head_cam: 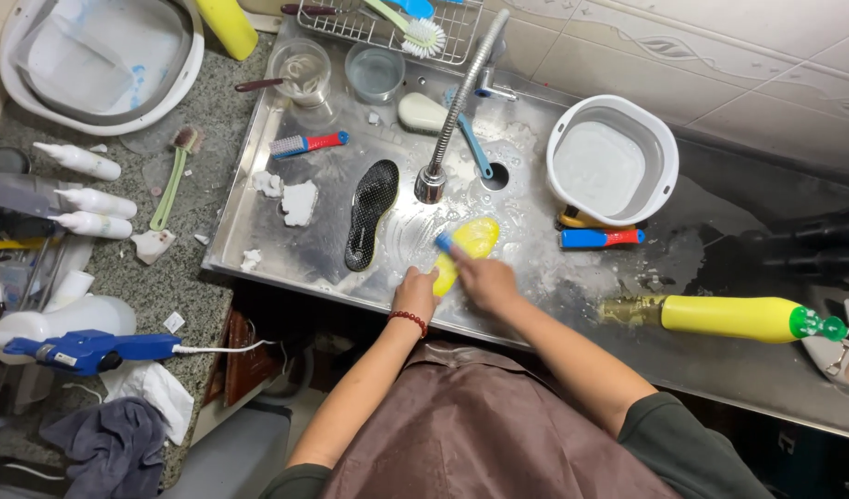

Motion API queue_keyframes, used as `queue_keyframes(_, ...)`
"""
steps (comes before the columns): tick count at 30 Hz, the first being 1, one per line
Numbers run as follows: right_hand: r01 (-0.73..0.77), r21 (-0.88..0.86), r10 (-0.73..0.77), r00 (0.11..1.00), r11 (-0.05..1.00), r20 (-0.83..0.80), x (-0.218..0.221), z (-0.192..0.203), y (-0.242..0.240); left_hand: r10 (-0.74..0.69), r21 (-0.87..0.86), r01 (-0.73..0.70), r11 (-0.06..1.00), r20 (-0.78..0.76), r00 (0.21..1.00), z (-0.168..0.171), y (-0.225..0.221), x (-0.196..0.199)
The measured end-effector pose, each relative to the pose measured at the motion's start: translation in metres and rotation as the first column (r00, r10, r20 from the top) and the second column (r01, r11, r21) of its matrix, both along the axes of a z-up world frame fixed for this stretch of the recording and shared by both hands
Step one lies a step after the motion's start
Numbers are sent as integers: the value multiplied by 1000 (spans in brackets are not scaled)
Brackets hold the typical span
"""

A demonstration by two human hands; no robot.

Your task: Washing a white shoe and its insoles in a sink using a brush and soap.

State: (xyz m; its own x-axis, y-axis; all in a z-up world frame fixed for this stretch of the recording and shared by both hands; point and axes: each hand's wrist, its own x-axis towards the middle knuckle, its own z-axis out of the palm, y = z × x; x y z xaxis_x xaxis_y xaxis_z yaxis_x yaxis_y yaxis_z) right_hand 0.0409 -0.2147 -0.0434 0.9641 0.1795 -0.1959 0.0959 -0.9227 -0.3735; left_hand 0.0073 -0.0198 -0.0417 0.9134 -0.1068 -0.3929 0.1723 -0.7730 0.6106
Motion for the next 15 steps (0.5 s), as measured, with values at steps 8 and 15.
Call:
queue_keyframes(8, 110, -53, -105, 989, 992, 102, 39, 1, -37, -52, 35, 55, 998, -82, 995, 16, 4, 8)
queue_keyframes(15, -238, 37, 232, 965, 971, 119, -26, -20, -26, -70, 106, 84, 991, -130, 989, 30, 0, 7)
